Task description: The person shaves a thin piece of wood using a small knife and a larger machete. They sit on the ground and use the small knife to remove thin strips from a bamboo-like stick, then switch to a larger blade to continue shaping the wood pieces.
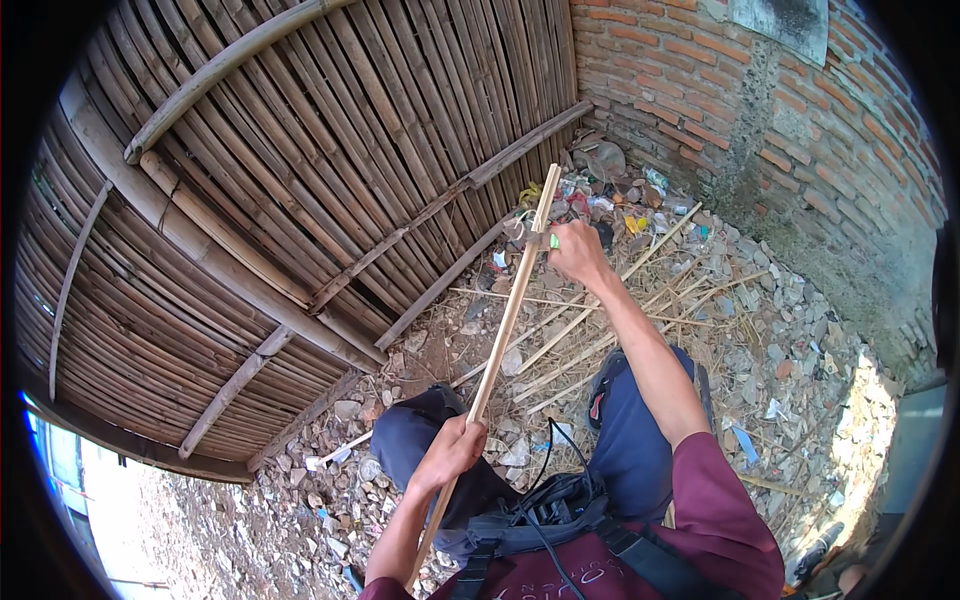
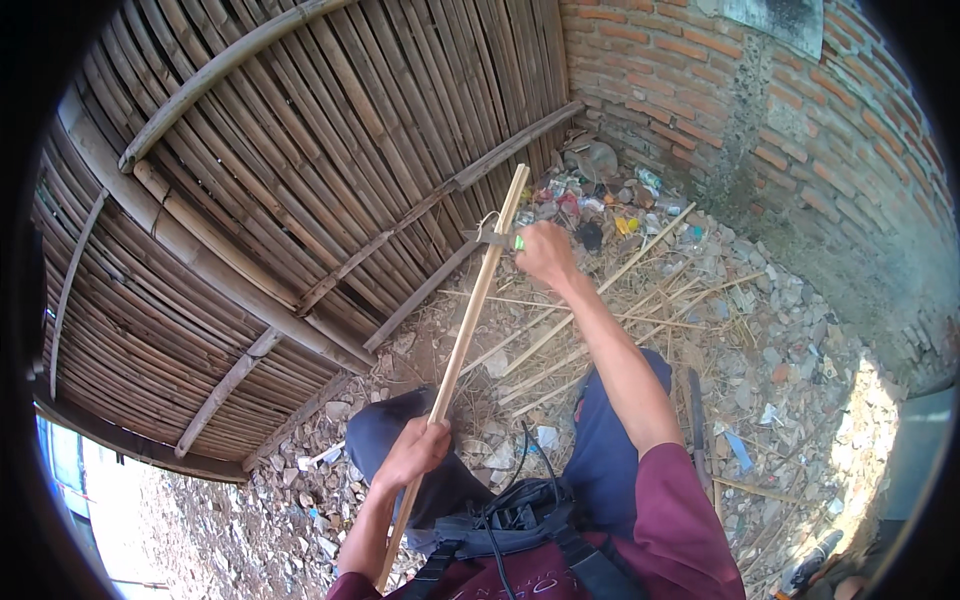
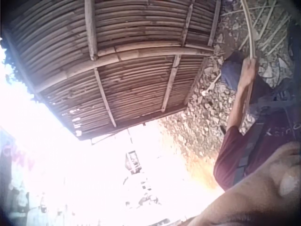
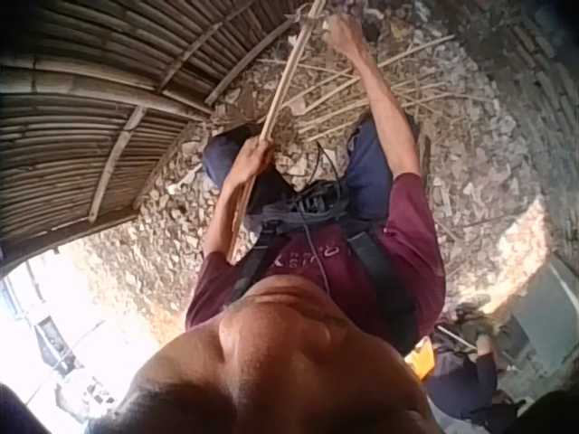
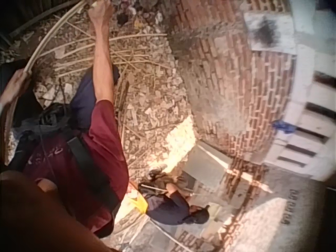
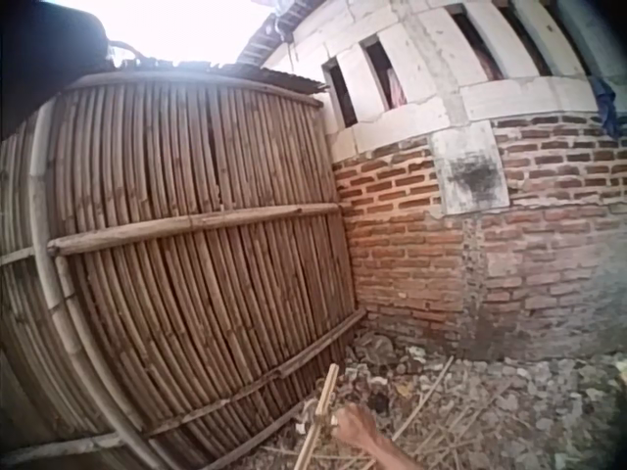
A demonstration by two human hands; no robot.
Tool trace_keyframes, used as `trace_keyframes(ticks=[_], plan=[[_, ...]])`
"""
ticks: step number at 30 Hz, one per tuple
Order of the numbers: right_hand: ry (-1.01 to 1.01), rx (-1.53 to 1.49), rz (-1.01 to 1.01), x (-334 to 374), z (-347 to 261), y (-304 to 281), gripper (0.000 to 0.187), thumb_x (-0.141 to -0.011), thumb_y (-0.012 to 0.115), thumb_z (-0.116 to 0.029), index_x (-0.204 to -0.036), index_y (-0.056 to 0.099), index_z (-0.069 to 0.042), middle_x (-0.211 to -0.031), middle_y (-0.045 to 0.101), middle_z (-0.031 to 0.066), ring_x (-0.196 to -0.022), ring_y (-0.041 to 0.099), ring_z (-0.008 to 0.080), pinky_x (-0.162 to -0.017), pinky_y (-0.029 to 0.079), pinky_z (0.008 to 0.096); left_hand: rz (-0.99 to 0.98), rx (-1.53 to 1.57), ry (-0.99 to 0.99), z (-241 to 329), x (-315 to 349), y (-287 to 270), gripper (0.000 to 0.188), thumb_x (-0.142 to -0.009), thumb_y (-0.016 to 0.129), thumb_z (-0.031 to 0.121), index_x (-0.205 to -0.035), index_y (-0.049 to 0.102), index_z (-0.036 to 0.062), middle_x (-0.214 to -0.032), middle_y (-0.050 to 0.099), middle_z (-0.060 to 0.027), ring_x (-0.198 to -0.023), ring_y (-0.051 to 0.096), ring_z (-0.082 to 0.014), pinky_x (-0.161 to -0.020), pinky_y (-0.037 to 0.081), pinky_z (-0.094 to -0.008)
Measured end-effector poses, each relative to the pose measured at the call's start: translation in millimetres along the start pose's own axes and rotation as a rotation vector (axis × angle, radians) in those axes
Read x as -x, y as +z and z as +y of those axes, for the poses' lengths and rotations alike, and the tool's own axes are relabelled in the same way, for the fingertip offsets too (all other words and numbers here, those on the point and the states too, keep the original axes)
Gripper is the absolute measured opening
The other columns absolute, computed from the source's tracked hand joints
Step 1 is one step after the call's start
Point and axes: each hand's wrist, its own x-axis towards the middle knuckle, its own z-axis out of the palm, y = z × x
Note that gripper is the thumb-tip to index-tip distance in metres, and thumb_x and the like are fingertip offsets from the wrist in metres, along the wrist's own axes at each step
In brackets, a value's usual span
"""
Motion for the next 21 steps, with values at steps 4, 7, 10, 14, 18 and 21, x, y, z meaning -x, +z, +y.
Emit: trace_keyframes(ticks=[4, 7, 10, 14, 18, 21], plan=[[-0.042, 0.016, -0.116, -6.4, 9.5, -12.1, 0.013, -0.065, 0.062, -0.004, -0.07, 0.073, -0.006, -0.057, 0.064, 0.0175, -0.052, 0.066, 0.032, -0.055, 0.053, 0.044, 0.047, -0.126, 0.054, -2.0, 11.3, 4.1, 0.039, -0.105, 0.046, 0.029, -0.075, 0.05, 0.0052, -0.062, 0.048, 0.0019, -0.057, 0.045, -0.0088, -0.053, 0.038, -0.0297], [0.038, 0.037, -0.212, -7.3, 12.6, -16.3, 0.014, -0.065, 0.062, -0.004, -0.071, 0.074, -0.006, -0.057, 0.065, 0.0174, -0.052, 0.067, 0.0306, -0.055, 0.054, 0.0429, 0.054, -0.127, 0.071, 4.2, 19.7, 6.3, 0.038, -0.106, 0.047, 0.028, -0.076, 0.05, 0.0048, -0.063, 0.048, 0.0018, -0.058, 0.044, -0.009, -0.054, 0.039, -0.0304], [0.1, 0.005, -0.125, -9.2, 23.2, -16.0, 0.014, -0.066, 0.062, -0.003, -0.072, 0.075, -0.006, -0.058, 0.066, 0.0174, -0.054, 0.068, 0.0308, -0.056, 0.054, 0.0425, 0.052, -0.119, 0.069, 5.9, 25.1, 9.2, 0.037, -0.106, 0.047, 0.027, -0.077, 0.05, 0.0046, -0.063, 0.048, 0.0018, -0.058, 0.044, -0.009, -0.054, 0.039, -0.0306], [0.096, 0.051, -0.063, -7.8, 40.0, -12.9, 0.014, -0.069, 0.062, -0.003, -0.073, 0.075, -0.005, -0.062, 0.068, 0.0187, -0.058, 0.07, 0.0332, -0.058, 0.055, 0.0444, 0.06, -0.155, 0.079, -4.4, 25.5, 9.6, 0.036, -0.107, 0.047, 0.026, -0.077, 0.05, 0.0041, -0.063, 0.048, 0.0024, -0.058, 0.044, -0.009, -0.054, 0.039, -0.0312], [0.311, 0.16, -0.007, -8.7, 61.8, -20.5, 0.022, -0.083, 0.061, -0.006, -0.092, 0.081, -0.006, -0.069, 0.072, 0.0189, -0.057, 0.069, 0.0288, -0.055, 0.054, 0.0443, 0.033, -0.165, 0.092, -16.3, 31.7, 15.2, 0.037, -0.107, 0.047, 0.026, -0.077, 0.049, 0.0041, -0.063, 0.048, 0.0022, -0.058, 0.044, -0.0095, -0.054, 0.039, -0.0324], [0.361, 0.211, -0.126, -8.1, 55.3, -16.7, 0.021, -0.086, 0.061, -0.01, -0.094, 0.079, -0.003, -0.078, 0.073, 0.0236, -0.071, 0.073, 0.0387, -0.066, 0.056, 0.0502, 0.071, -0.191, 0.081, -21.0, 33.0, 14.0, 0.037, -0.107, 0.047, 0.027, -0.078, 0.049, 0.0041, -0.063, 0.046, 0.0019, -0.059, 0.043, -0.0096, -0.055, 0.039, -0.033]])
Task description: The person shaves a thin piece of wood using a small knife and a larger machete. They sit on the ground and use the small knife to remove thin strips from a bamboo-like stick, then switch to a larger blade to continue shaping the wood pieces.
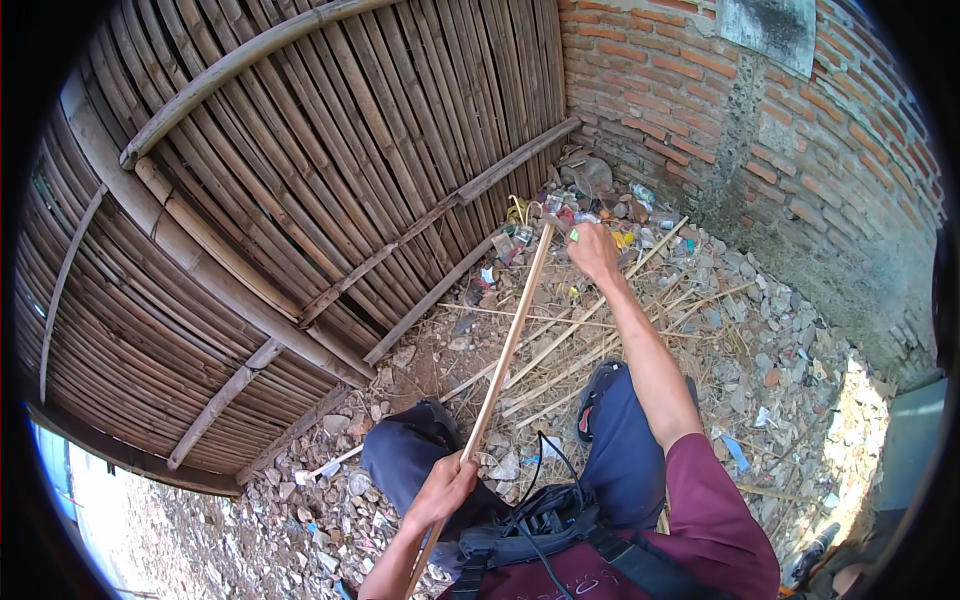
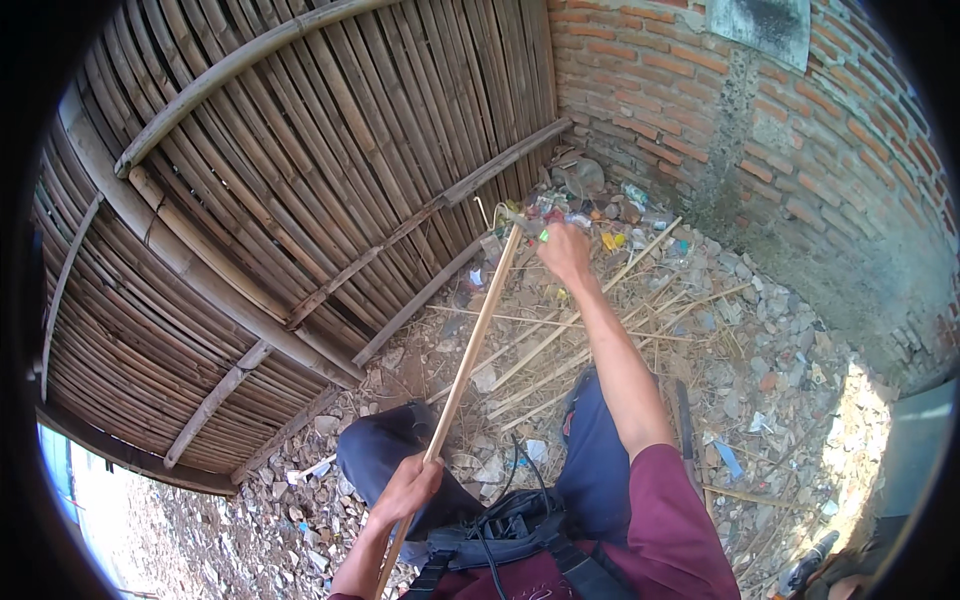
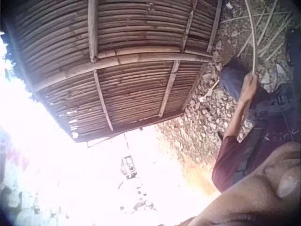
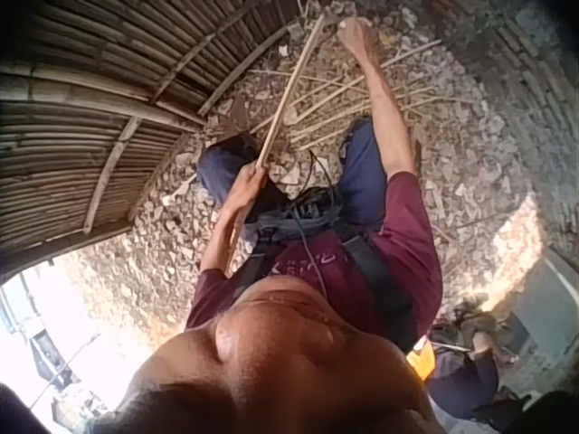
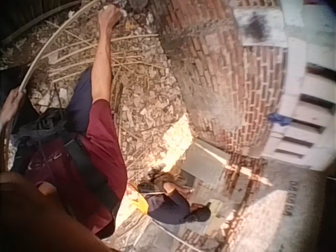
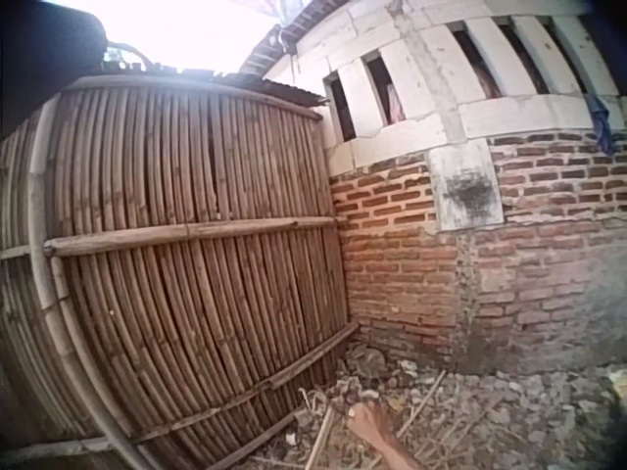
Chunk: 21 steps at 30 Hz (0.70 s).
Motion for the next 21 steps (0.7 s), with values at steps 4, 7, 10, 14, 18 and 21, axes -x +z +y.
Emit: trace_keyframes(ticks=[4, 7, 10, 14, 18, 21], plan=[[0.347, -0.129, 0.028, -3.9, 14.8, -2.1, 0.028, -0.085, 0.058, -0.017, -0.097, 0.074, 0.003, -0.098, 0.073, 0.0276, -0.095, 0.07, 0.0473, -0.083, 0.055, 0.0554, -0.061, 0.017, -0.009, 5.4, 12.2, -2.0, 0.038, -0.108, 0.046, 0.027, -0.078, 0.049, 0.0035, -0.064, 0.046, 0.0013, -0.059, 0.042, -0.0099, -0.055, 0.04, -0.0332], [0.446, -0.166, -0.078, -4.5, 46.0, 1.7, 0.036, -0.086, 0.053, -0.018, -0.105, 0.074, 0.004, -0.11, 0.07, 0.0316, -0.109, 0.066, 0.0488, -0.094, 0.051, 0.0546, -0.049, 0.017, 0.028, -4.4, 13.1, -6.1, 0.037, -0.108, 0.045, 0.028, -0.079, 0.049, 0.0045, -0.065, 0.046, 0.0019, -0.057, 0.042, -0.009, -0.052, 0.038, -0.0305], [0.41, -0.174, -0.278, -0.7, 94.4, 2.5, 0.032, -0.084, 0.052, -0.016, -0.099, 0.073, 0.003, -0.101, 0.072, 0.0293, -0.098, 0.069, 0.0455, -0.085, 0.052, 0.053, -0.209, 0.477, -0.197, 7.7, -12.8, -11.3, 0.032, -0.107, 0.044, 0.023, -0.078, 0.044, 0.0097, -0.062, 0.036, 0.0057, -0.047, 0.031, -0.0045, -0.041, 0.024, -0.024], [0.372, -0.812, -0.651, 14.6, 3.8, -16.1, 0.02, -0.076, 0.041, -0.001, -0.059, 0.042, -0.012, -0.057, 0.04, -0.0043, -0.051, 0.03, 0.0093, -0.051, 0.022, 0.0302, -0.26, 0.722, -0.269, 3.2, -18.4, -32.7, 0.032, -0.104, 0.043, 0.021, -0.073, 0.035, 0.0151, -0.059, 0.029, 0.0064, -0.044, 0.023, -0.0032, -0.039, 0.019, -0.0232], [0.008, -0.796, -0.387, 35.2, -24.9, -16.3, 0.019, -0.076, 0.044, -0.001, -0.058, 0.045, -0.008, -0.054, 0.045, 0.0002, -0.05, 0.037, 0.0119, -0.051, 0.031, 0.0335, -0.282, 0.835, -0.277, 21.6, -44.6, -35.7, 0.033, -0.104, 0.047, 0.028, -0.075, 0.038, 0.0156, -0.058, 0.031, 0.0072, -0.042, 0.022, -0.0036, -0.038, 0.02, -0.0219], [-0.124, -0.626, -0.298, 63.7, -59.8, -1.7, 0.019, -0.077, 0.052, -0.002, -0.059, 0.058, -0.005, -0.049, 0.048, 0.0049, -0.044, 0.039, 0.0152, -0.048, 0.04, 0.0342, -0.283, 0.866, -0.245, 31.5, -59.5, -41.6, 0.032, -0.104, 0.048, 0.03, -0.076, 0.038, 0.0161, -0.058, 0.031, 0.0074, -0.041, 0.021, -0.0031, -0.037, 0.02, -0.0215]])
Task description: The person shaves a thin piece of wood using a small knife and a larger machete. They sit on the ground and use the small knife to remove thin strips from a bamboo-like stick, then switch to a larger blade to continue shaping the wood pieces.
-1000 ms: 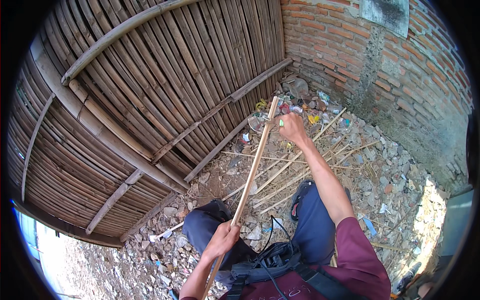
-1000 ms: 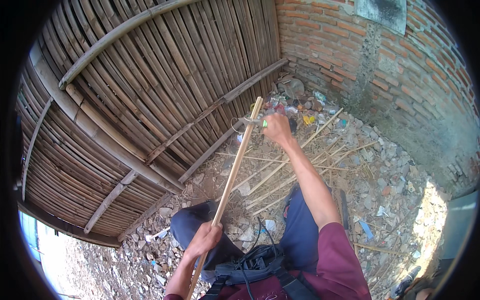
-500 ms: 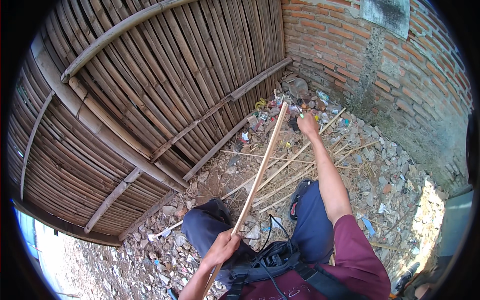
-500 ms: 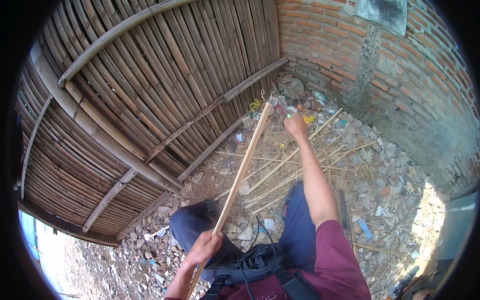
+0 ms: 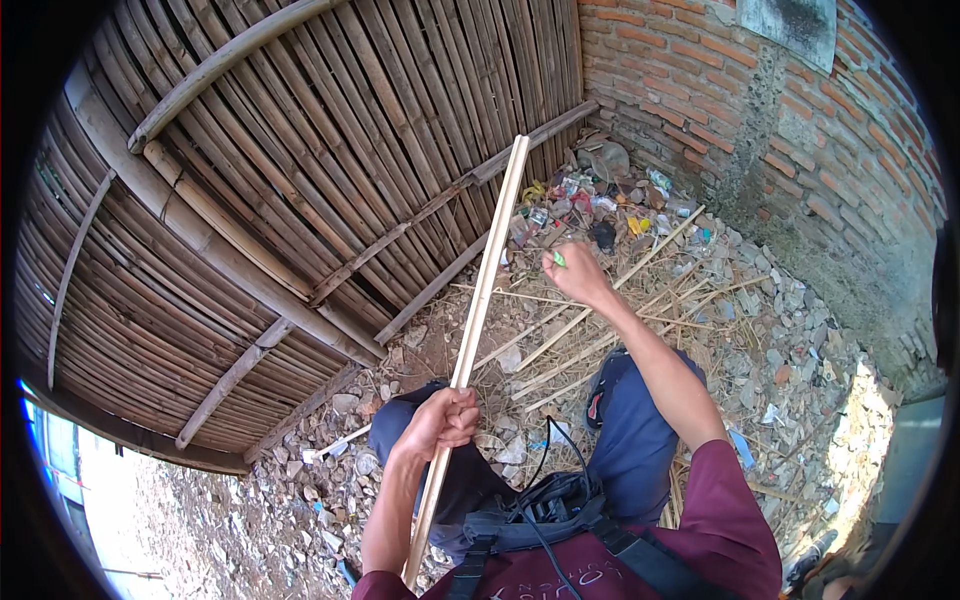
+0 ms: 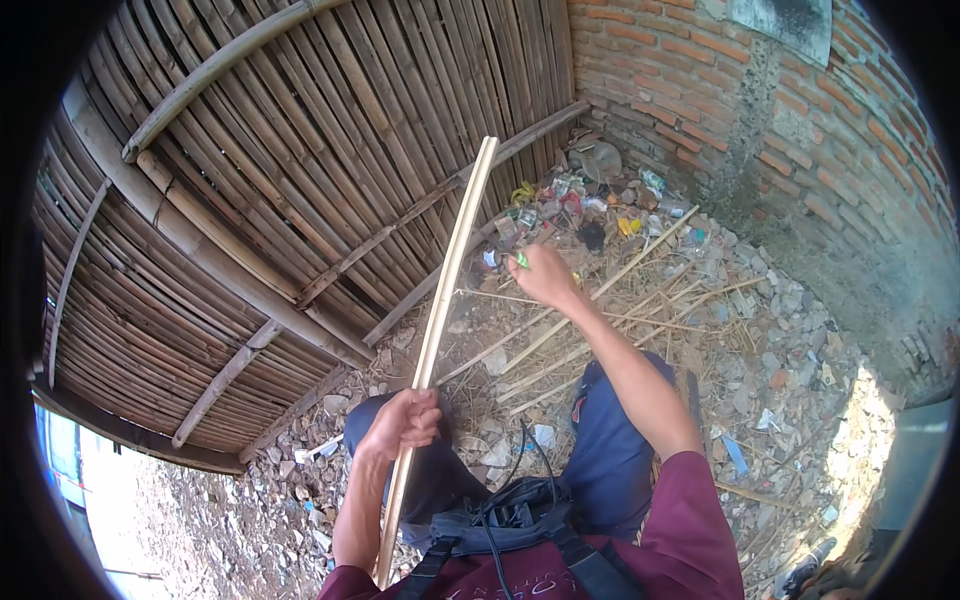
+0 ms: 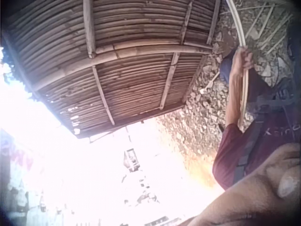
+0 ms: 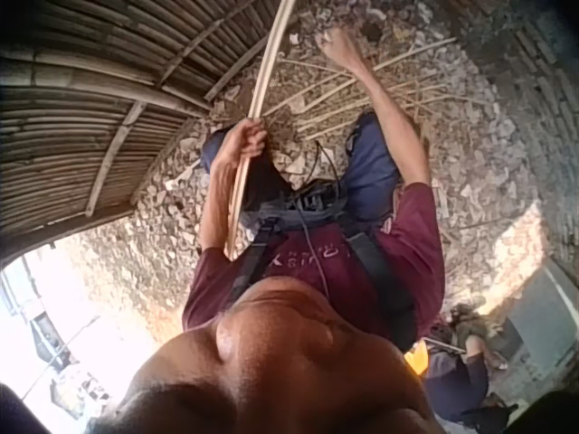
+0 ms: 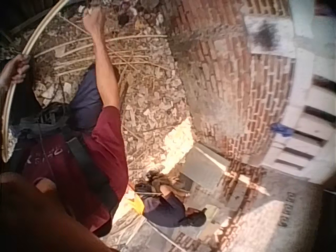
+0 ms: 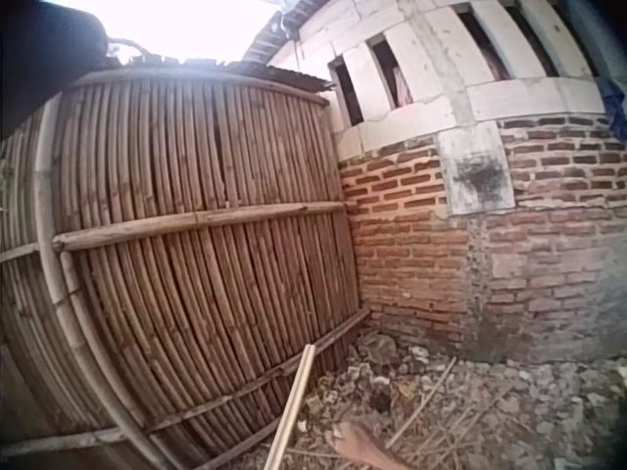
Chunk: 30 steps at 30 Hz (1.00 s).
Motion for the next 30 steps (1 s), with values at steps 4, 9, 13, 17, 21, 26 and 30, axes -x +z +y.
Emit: trace_keyframes(ticks=[4, 9, 13, 17, 21, 26, 30], plan=[[-0.095, 0.138, -0.024, 25.4, -34.0, 37.0, 0.026, -0.073, 0.056, -0.001, -0.085, 0.078, -0.003, -0.053, 0.06, 0.0124, -0.041, 0.05, 0.0204, -0.044, 0.044, 0.0358, 0.003, -0.007, 0.038, 13.3, -5.8, 1.5, 0.033, -0.104, 0.047, 0.031, -0.077, 0.037, 0.0166, -0.058, 0.03, 0.0077, -0.041, 0.02, -0.0029, -0.037, 0.019, -0.0219], [-0.416, 0.217, 0.099, 34.1, -50.1, 53.5, 0.026, -0.068, 0.055, 0.001, -0.082, 0.077, 0.0, -0.051, 0.063, 0.0145, -0.04, 0.057, 0.0214, -0.041, 0.042, 0.0371, 0.029, -0.043, 0.076, 16.3, -11.5, 11.9, 0.034, -0.104, 0.047, 0.031, -0.076, 0.037, 0.0165, -0.057, 0.028, 0.0079, -0.041, 0.02, -0.0031, -0.037, 0.019, -0.0228], [-0.458, 0.227, 0.189, 34.8, -49.8, 55.0, 0.026, -0.064, 0.057, 0.001, -0.081, 0.077, -0.001, -0.051, 0.063, 0.0142, -0.041, 0.058, 0.0234, -0.042, 0.043, 0.0387, 0.002, -0.108, 0.085, 16.5, -15.6, 20.3, 0.036, -0.104, 0.047, 0.031, -0.074, 0.036, 0.0163, -0.056, 0.027, 0.0077, -0.041, 0.02, -0.0035, -0.038, 0.019, -0.0236], [-0.437, 0.327, 0.074, 37.8, -57.6, 52.3, 0.028, -0.065, 0.061, -0.003, -0.085, 0.079, -0.005, -0.053, 0.064, 0.015, -0.044, 0.061, 0.0252, -0.046, 0.049, 0.0402, 0.02, -0.134, 0.107, 13.2, -17.8, 20.2, 0.037, -0.105, 0.047, 0.031, -0.073, 0.036, 0.0163, -0.056, 0.026, 0.0077, -0.042, 0.02, -0.0041, -0.039, 0.019, -0.0246], [-0.408, 0.374, 0.003, 41.7, -60.5, 52.8, 0.025, -0.071, 0.064, -0.007, -0.089, 0.081, -0.006, -0.051, 0.062, 0.0131, -0.042, 0.061, 0.0229, -0.042, 0.048, 0.039, 0.022, -0.169, 0.108, 11.8, -22.8, 19.7, 0.037, -0.106, 0.046, 0.03, -0.073, 0.035, 0.0162, -0.056, 0.026, 0.0076, -0.042, 0.02, -0.0044, -0.04, 0.018, -0.0251], [-0.446, 0.358, 0.041, 36.4, -61.2, 59.5, 0.016, -0.079, 0.065, -0.007, -0.085, 0.08, -0.006, -0.048, 0.061, 0.0093, -0.038, 0.054, 0.0161, -0.036, 0.038, 0.0335, 0.056, -0.206, 0.127, 14.6, -14.8, 22.8, 0.038, -0.107, 0.044, 0.03, -0.073, 0.034, 0.016, -0.056, 0.025, 0.0075, -0.043, 0.019, -0.0047, -0.04, 0.017, -0.0253], [-0.452, 0.391, 0.105, 31.8, -36.5, 72.5, 0.013, -0.084, 0.066, -0.008, -0.083, 0.079, -0.007, -0.046, 0.057, 0.005, -0.035, 0.045, 0.011, -0.034, 0.03, 0.0304, 0.056, -0.197, 0.126, 16.1, -19.0, 24.6, 0.038, -0.107, 0.045, 0.03, -0.073, 0.033, 0.0164, -0.056, 0.025, 0.0073, -0.043, 0.018, -0.0046, -0.04, 0.017, -0.0253]])
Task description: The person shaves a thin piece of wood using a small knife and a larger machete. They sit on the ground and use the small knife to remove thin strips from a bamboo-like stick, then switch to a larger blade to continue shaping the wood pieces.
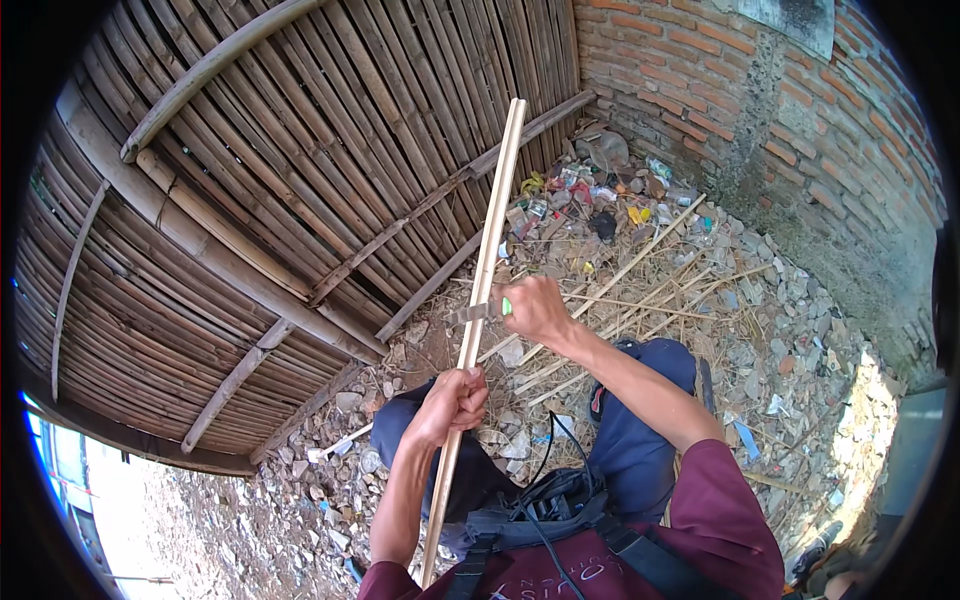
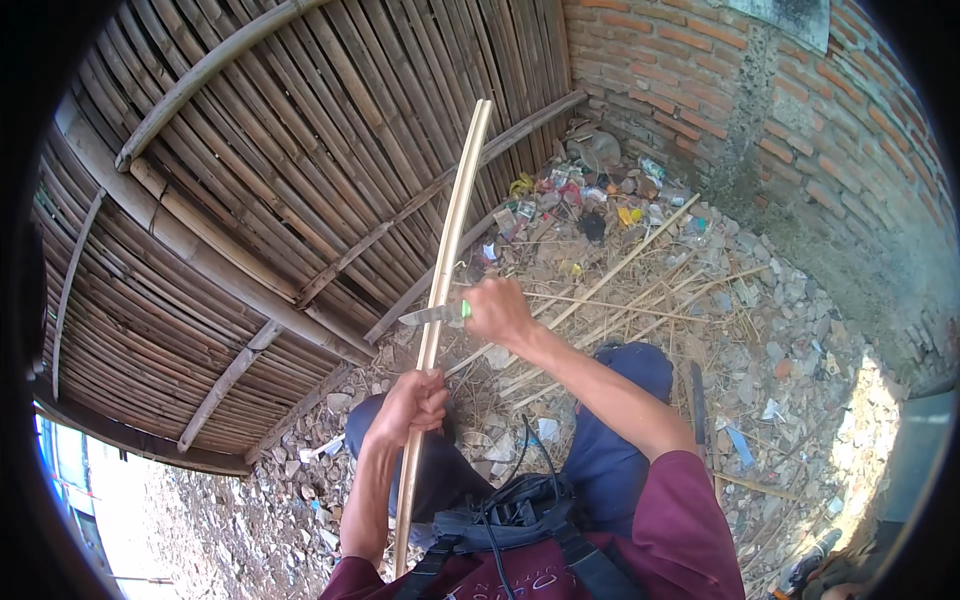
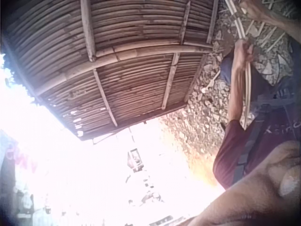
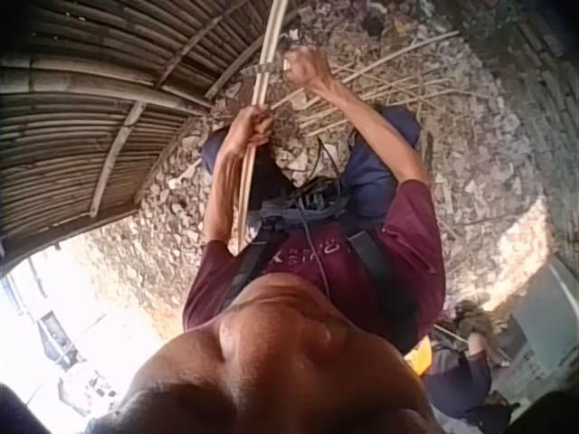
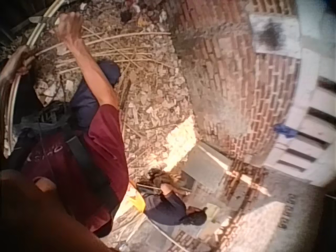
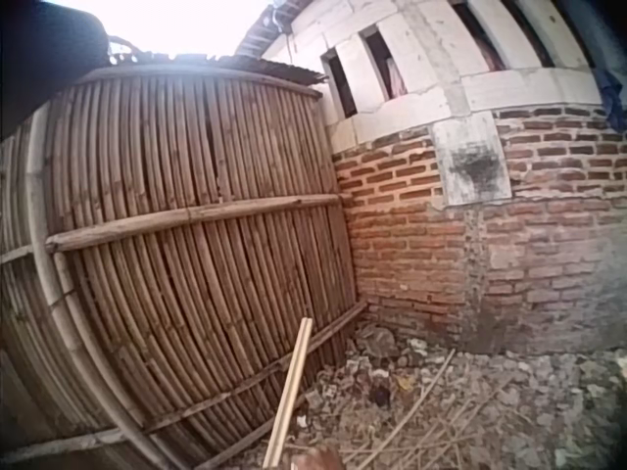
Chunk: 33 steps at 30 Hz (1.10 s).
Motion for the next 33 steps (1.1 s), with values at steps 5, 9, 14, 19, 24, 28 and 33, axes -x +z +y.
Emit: trace_keyframes(ticks=[5, 9, 14, 19, 24, 28, 33], plan=[[0.09, -0.038, 0.02, -13.1, 0.1, -13.5, 0.017, -0.079, 0.065, -0.006, -0.086, 0.08, -0.008, -0.049, 0.06, 0.0048, -0.036, 0.043, 0.0102, -0.035, 0.031, 0.0302, -0.014, 0.056, -0.027, -1.6, 9.6, -3.8, 0.037, -0.107, 0.045, 0.029, -0.074, 0.033, 0.0162, -0.056, 0.026, 0.0068, -0.042, 0.019, -0.0042, -0.039, 0.018, -0.0241], [0.13, -0.002, -0.01, -13.5, 5.8, -5.2, 0.027, -0.074, 0.062, 0.0, -0.091, 0.081, -0.008, -0.05, 0.061, 0.0042, -0.036, 0.041, 0.0096, -0.036, 0.029, 0.0293, 0.03, 0.056, -0.022, 1.2, 11.8, -1.1, 0.038, -0.107, 0.045, 0.029, -0.073, 0.033, 0.0162, -0.056, 0.026, 0.0069, -0.042, 0.019, -0.0037, -0.038, 0.019, -0.0236], [0.255, 0.006, 0.141, -26.3, 35.0, -17.9, 0.03, -0.076, 0.058, 0.004, -0.095, 0.08, -0.002, -0.047, 0.054, 0.0039, -0.037, 0.04, 0.0099, -0.035, 0.027, 0.0288, -0.05, 0.081, -0.04, -9.9, 15.7, -4.2, 0.037, -0.107, 0.044, 0.029, -0.074, 0.034, 0.0162, -0.055, 0.026, 0.0073, -0.041, 0.02, -0.0036, -0.038, 0.019, -0.0231], [0.398, -0.033, 0.086, -26.9, 37.9, -14.8, 0.032, -0.077, 0.059, 0.005, -0.1, 0.08, -0.002, -0.05, 0.06, 0.0059, -0.037, 0.045, 0.0103, -0.034, 0.031, 0.0286, -0.029, 0.1, -0.072, -21.3, 21.9, -10.9, 0.038, -0.107, 0.044, 0.028, -0.073, 0.033, 0.0162, -0.055, 0.026, 0.0075, -0.042, 0.02, -0.0034, -0.038, 0.018, -0.0227], [0.201, -0.027, 0.119, -21.6, 39.5, -14.5, 0.025, -0.075, 0.06, 0.004, -0.09, 0.08, -0.003, -0.049, 0.06, 0.0057, -0.036, 0.044, 0.0112, -0.034, 0.03, 0.0277, -0.05, 0.03, -0.076, -25.0, 22.3, -12.5, 0.037, -0.107, 0.043, 0.025, -0.072, 0.034, 0.0157, -0.056, 0.028, 0.0065, -0.043, 0.022, -0.0035, -0.039, 0.019, -0.0232], [0.039, -0.042, 0.035, -23.1, 45.6, -18.8, 0.018, -0.073, 0.064, 0.0, -0.081, 0.08, -0.005, -0.049, 0.061, 0.0062, -0.036, 0.048, 0.0123, -0.037, 0.035, 0.0283, -0.051, -0.024, -0.071, -21.9, 26.2, -8.7, 0.036, -0.106, 0.043, 0.023, -0.072, 0.034, 0.0157, -0.056, 0.029, 0.006, -0.043, 0.023, -0.0037, -0.039, 0.019, -0.0239], [-0.04, 0.015, 0.013, -25.4, 48.1, -24.5, 0.013, -0.074, 0.068, -0.006, -0.079, 0.08, -0.007, -0.048, 0.061, 0.0063, -0.037, 0.051, 0.0134, -0.038, 0.038, 0.0297, -0.037, -0.089, -0.05, -23.3, 35.0, -3.1, 0.035, -0.105, 0.042, 0.022, -0.072, 0.034, 0.0152, -0.057, 0.03, 0.0057, -0.044, 0.024, -0.0044, -0.039, 0.02, -0.0247]])
